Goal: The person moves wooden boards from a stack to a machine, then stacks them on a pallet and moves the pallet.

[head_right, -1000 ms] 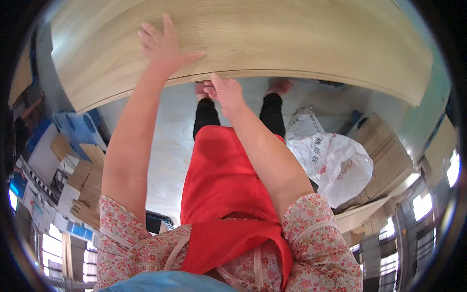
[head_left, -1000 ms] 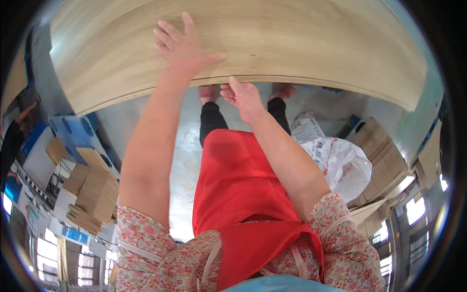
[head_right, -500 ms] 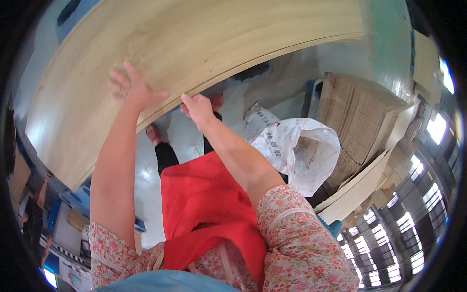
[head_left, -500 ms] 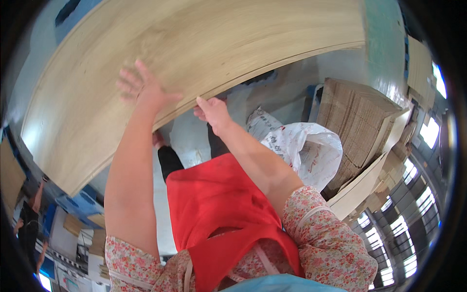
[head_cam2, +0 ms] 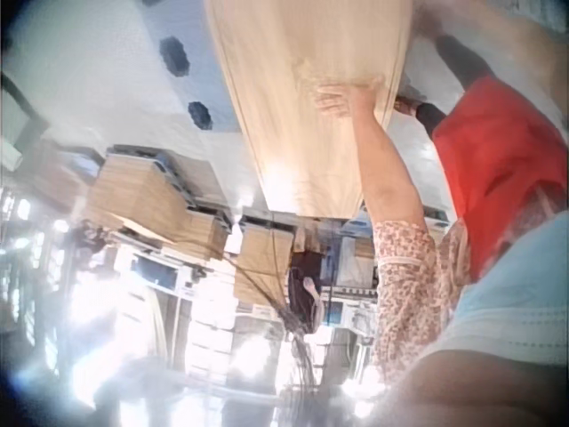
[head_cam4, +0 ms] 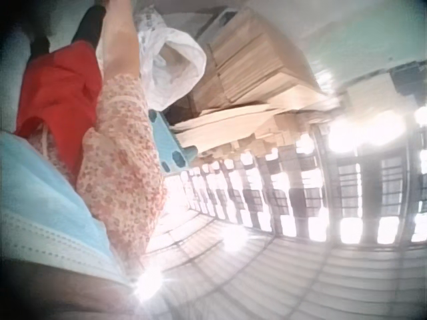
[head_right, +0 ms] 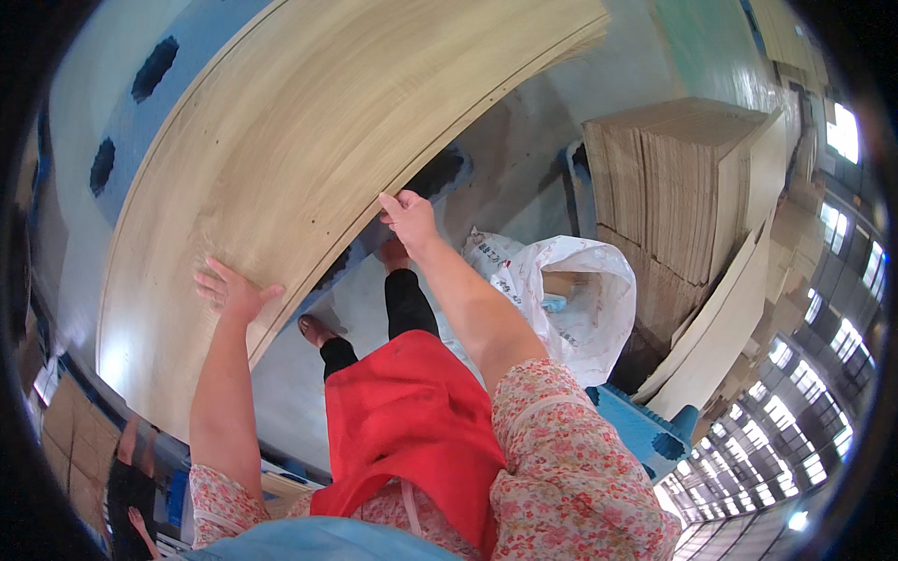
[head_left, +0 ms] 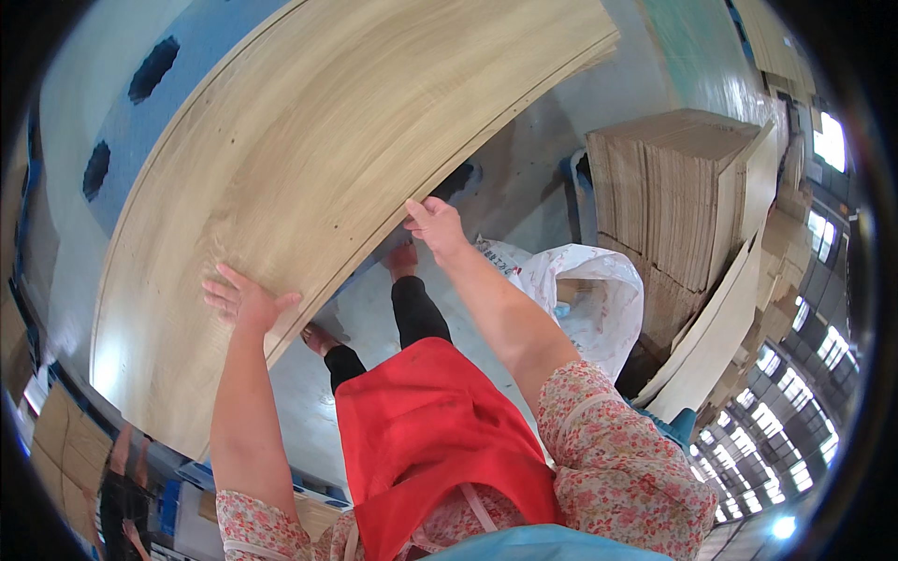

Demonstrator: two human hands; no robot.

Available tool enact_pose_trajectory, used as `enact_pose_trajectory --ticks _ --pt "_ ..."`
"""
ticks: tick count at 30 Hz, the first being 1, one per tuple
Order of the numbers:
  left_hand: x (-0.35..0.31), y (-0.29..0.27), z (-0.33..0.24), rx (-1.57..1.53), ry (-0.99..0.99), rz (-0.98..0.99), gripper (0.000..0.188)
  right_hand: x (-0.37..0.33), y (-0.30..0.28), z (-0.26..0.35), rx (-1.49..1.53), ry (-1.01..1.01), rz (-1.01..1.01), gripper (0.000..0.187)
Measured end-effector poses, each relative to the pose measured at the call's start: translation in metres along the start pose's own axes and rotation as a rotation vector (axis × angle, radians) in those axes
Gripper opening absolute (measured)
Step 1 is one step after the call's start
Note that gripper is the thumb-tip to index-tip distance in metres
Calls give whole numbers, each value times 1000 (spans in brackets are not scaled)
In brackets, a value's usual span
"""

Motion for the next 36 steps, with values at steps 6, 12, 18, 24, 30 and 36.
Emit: enact_pose_trajectory --ticks 6,12,18,24,30,36 --pt "-5 -4 -4 36 -37 29 146 31 -38 37 155 -94 -128 25" --pt "-1 -2 -3 135 -75 0 144 50 -74 56 284 -168 -303 26" --pt "-4 -7 -9 252 -75 23 143 84 -99 71 231 -327 -366 28" --pt "1 -11 -10 370 137 4 141 88 -105 87 329 -139 -324 33" --pt "-22 -18 3 37 123 -27 142 35 -46 27 311 83 -53 52" --pt "-53 -31 7 -155 204 -39 139 13 -25 -7 351 228 9 59"
Point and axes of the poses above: each hand's wrist, its own x-axis towards the middle knuckle, its own y-axis out of the palm, z = x × y, the point moved 8 cm from there along x, towards the middle knuckle, and after that the axes turned 2 degrees about x, right-handed, at the moved point
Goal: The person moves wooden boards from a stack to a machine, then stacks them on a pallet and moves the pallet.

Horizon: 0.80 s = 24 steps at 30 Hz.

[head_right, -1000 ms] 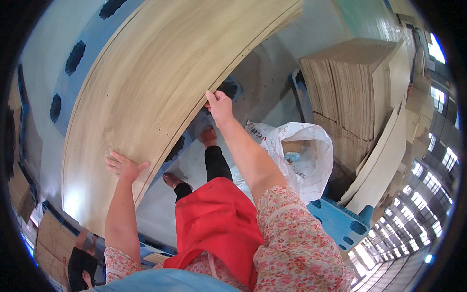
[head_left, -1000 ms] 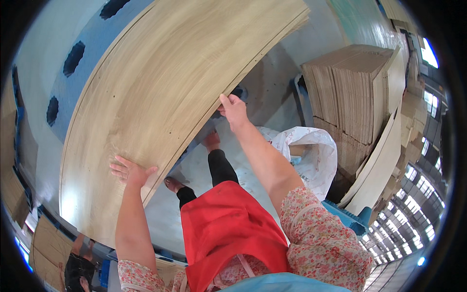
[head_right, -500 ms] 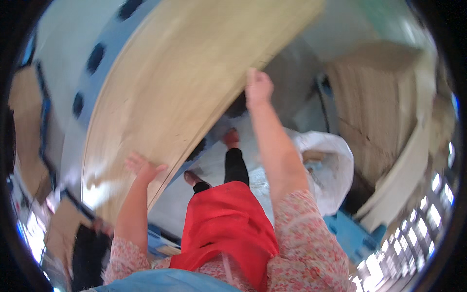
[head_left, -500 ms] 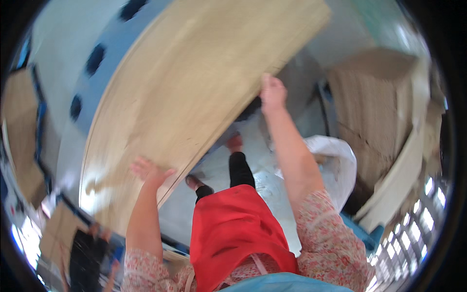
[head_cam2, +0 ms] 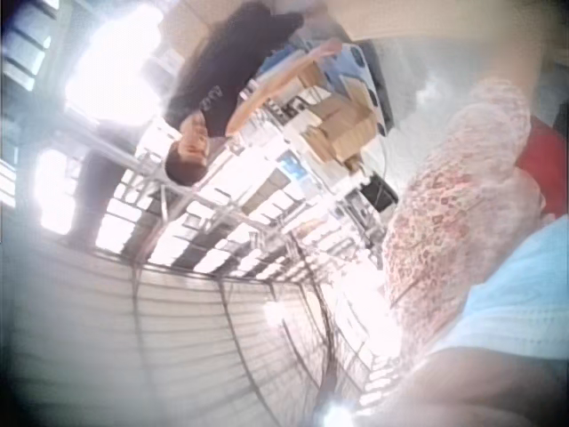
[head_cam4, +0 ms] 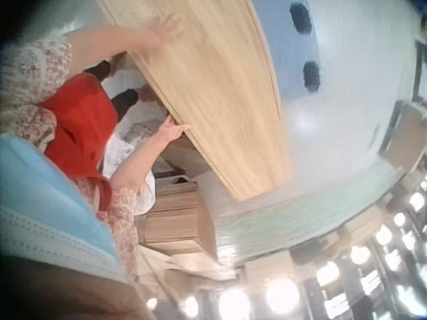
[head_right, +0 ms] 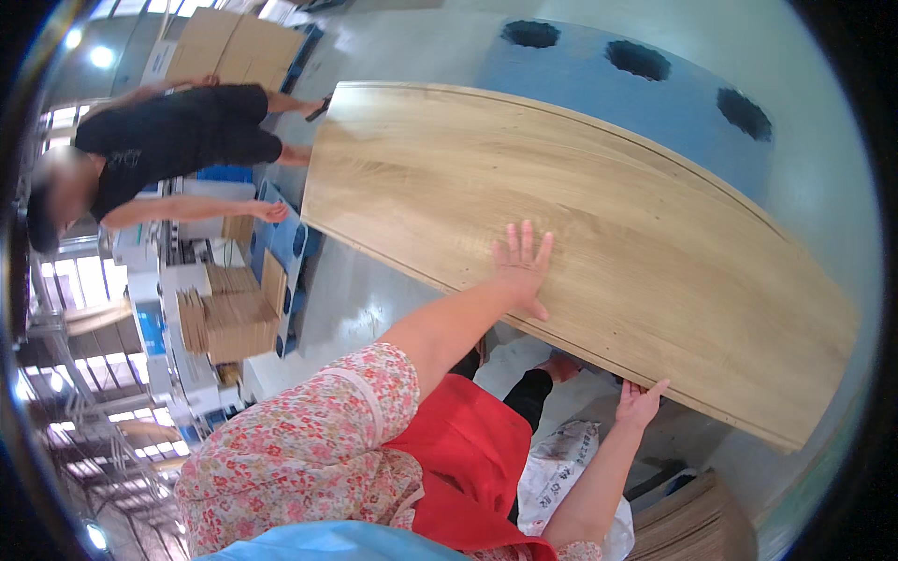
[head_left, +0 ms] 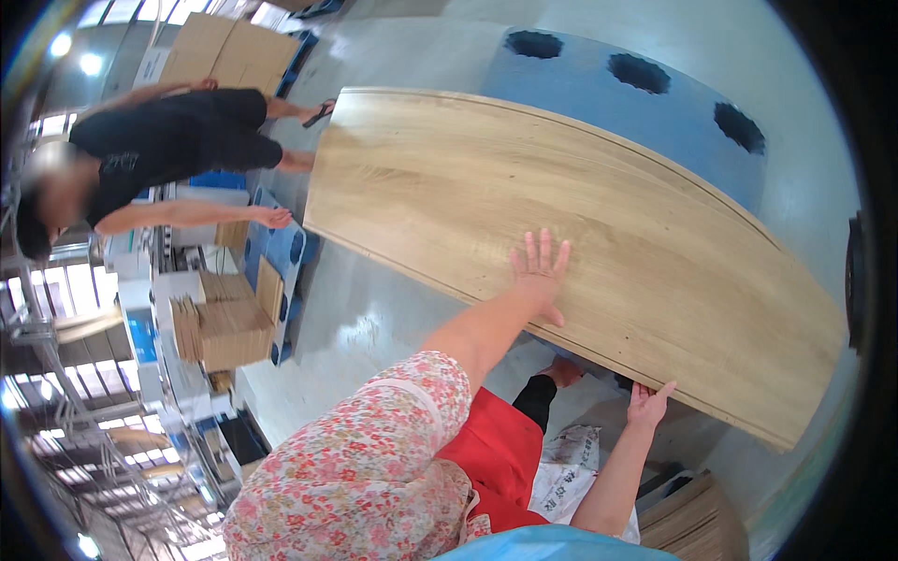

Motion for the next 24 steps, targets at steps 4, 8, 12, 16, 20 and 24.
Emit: enact_pose_trajectory --ticks 4,8,12,16,20,24 --pt "3 7 24 -72 9 -103 137 20 2 -10 -46 -19 -20 55" --pt "5 20 65 -89 -5 -150 133 6 6 -42 -25 18 0 54" --pt "-6 28 133 -11 -34 -211 134 -38 39 -115 96 166 107 58" --pt "1 52 205 42 57 -324 135 -61 43 -192 110 291 178 51" --pt "-21 12 234 128 -190 -166 133 -84 74 -231 -61 220 143 61" --pt "-37 13 276 96 -72 -350 110 -113 90 -253 -87 283 346 59"
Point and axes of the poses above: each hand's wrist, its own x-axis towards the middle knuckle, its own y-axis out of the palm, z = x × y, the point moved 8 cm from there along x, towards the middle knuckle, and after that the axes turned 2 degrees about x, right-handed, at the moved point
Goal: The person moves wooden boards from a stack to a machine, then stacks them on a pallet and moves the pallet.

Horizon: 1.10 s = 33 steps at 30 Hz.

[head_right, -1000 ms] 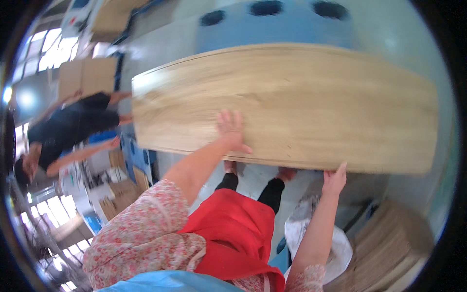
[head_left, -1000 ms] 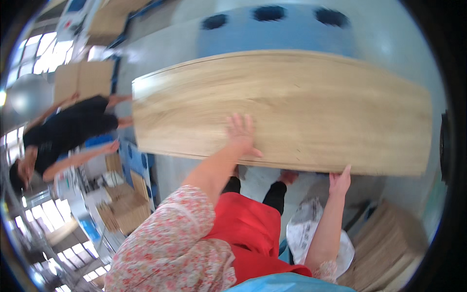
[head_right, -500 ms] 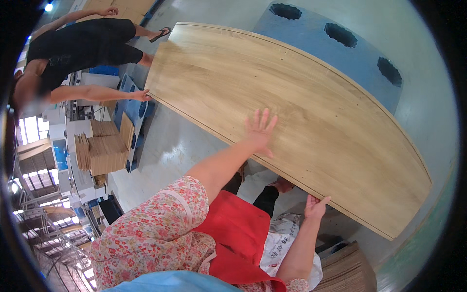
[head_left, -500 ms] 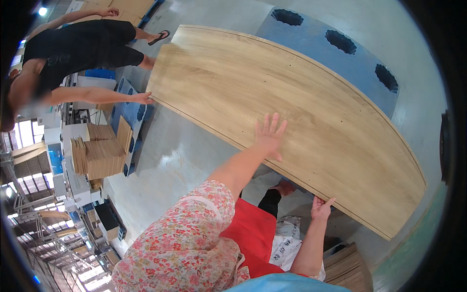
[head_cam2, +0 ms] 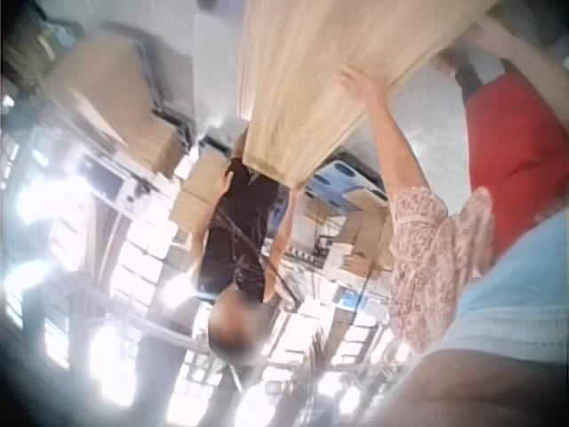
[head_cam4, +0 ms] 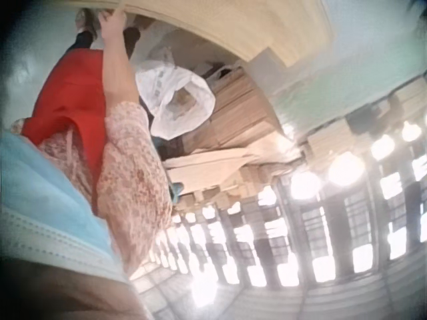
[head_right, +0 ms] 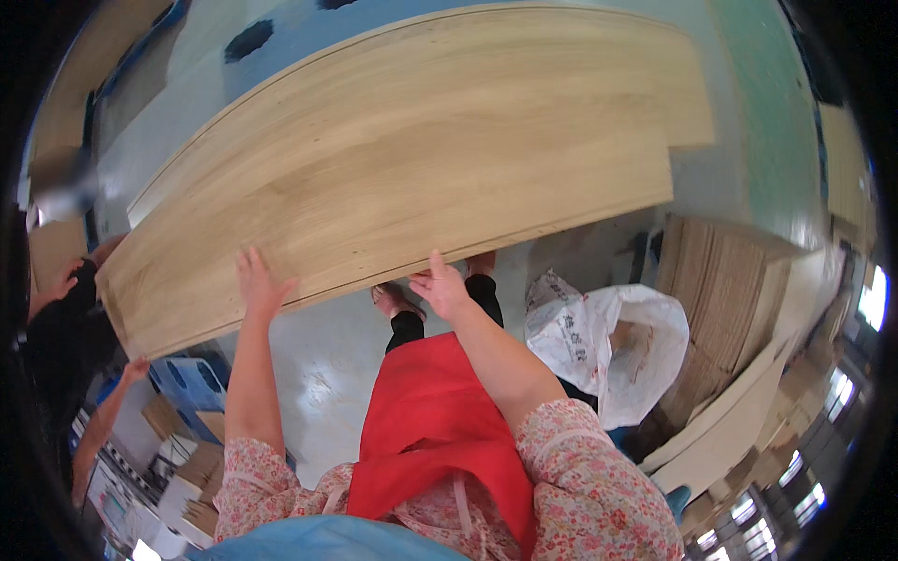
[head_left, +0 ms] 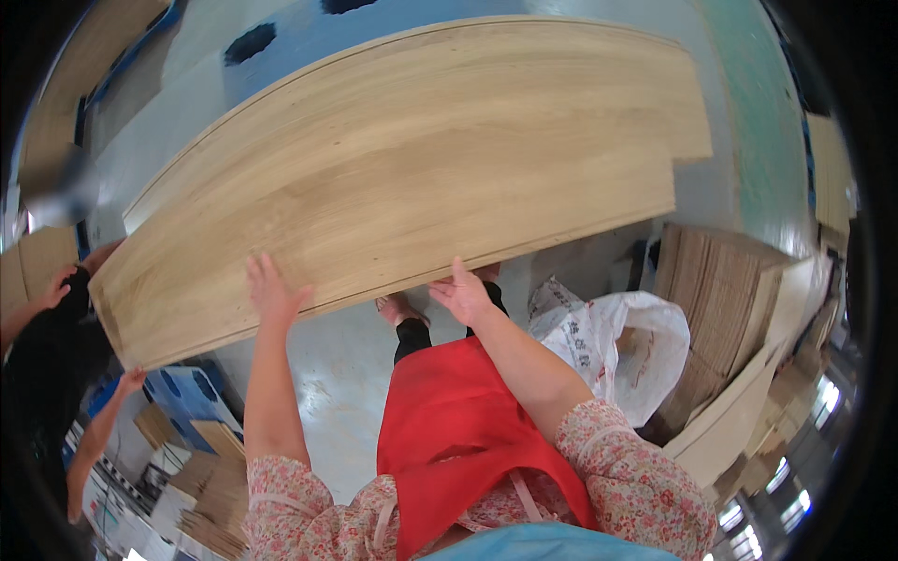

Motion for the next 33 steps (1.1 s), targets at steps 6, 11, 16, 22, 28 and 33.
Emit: enact_pose_trajectory --ticks 6,11,16,22,28,33 --pt "-114 -22 40 23 -31 -261 78 -25 -30 48 103 -192 -116 58" --pt "-241 24 79 -195 -339 -190 72 -46 -112 142 314 -372 -257 54" --pt "-342 152 45 -721 -504 408 66 -26 -105 150 0 -343 -92 38" --pt "-394 184 -38 -1313 -395 640 59 -56 -15 70 -1298 -129 59 39" --pt "-391 161 -22 -1288 -487 563 59 -138 89 2 -1766 -787 463 37" --pt "-421 135 -16 -1363 -667 474 65 -150 30 -42 -1751 -309 809 44"
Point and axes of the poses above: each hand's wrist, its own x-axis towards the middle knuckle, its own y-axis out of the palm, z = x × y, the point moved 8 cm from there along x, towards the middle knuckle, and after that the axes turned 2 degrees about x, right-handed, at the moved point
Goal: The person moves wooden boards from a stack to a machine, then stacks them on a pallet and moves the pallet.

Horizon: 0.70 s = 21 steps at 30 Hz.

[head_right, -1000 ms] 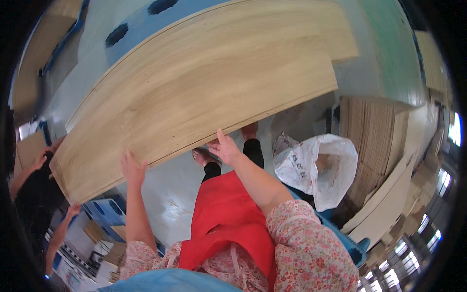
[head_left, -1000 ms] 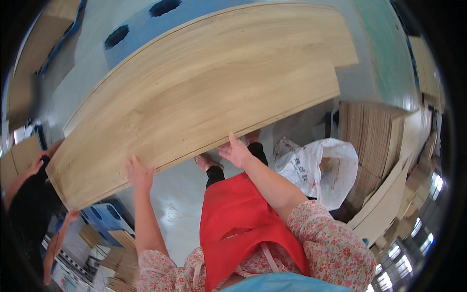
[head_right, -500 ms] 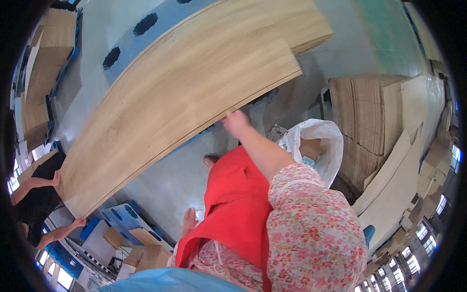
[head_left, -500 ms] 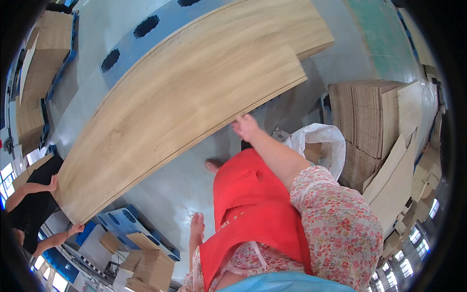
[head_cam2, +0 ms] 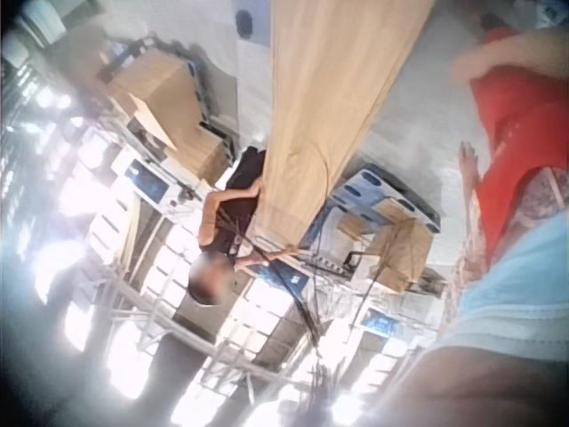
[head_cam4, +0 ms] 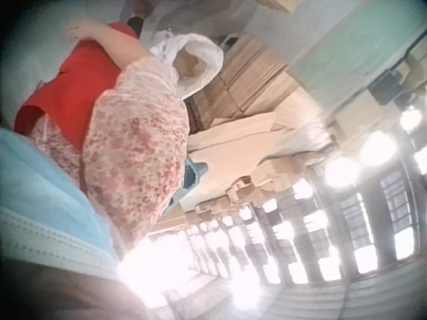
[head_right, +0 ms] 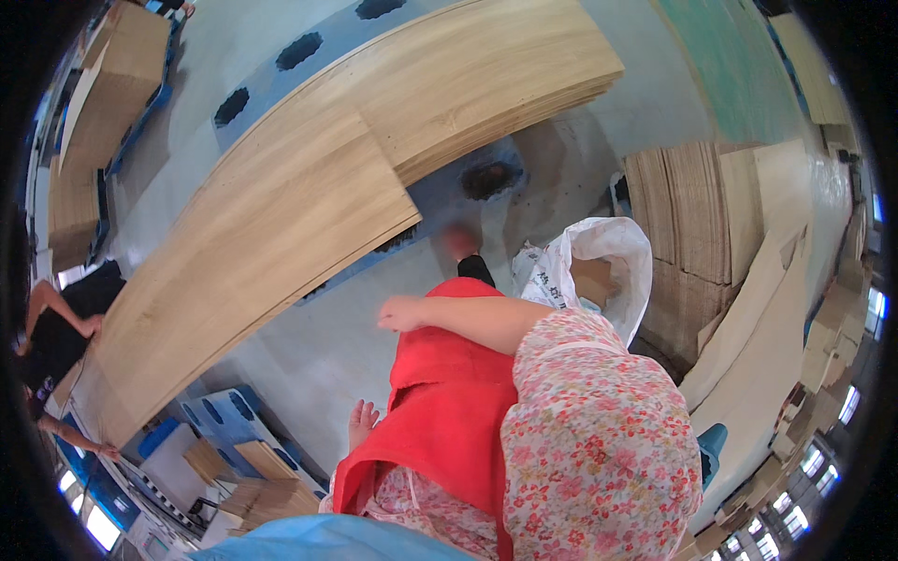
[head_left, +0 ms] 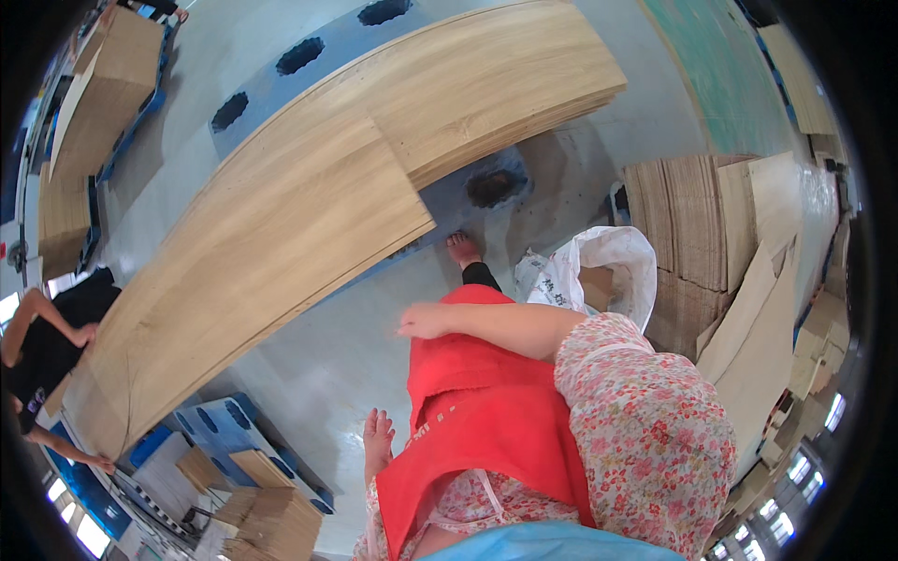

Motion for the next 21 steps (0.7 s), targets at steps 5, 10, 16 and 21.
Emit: enact_pose_trajectory --ticks 5,10,16,21 --pt "10 7 99 -153 -140 159 74 -81 20 -88 -195 315 -81 52" --pt "8 18 110 -255 -138 189 74 -173 53 -108 345 768 -13 61" --pt "5 11 120 -335 -120 193 75 -204 74 -120 663 888 -231 55" --pt "1 5 129 -401 -121 185 76 -187 54 -121 52 626 -419 51"
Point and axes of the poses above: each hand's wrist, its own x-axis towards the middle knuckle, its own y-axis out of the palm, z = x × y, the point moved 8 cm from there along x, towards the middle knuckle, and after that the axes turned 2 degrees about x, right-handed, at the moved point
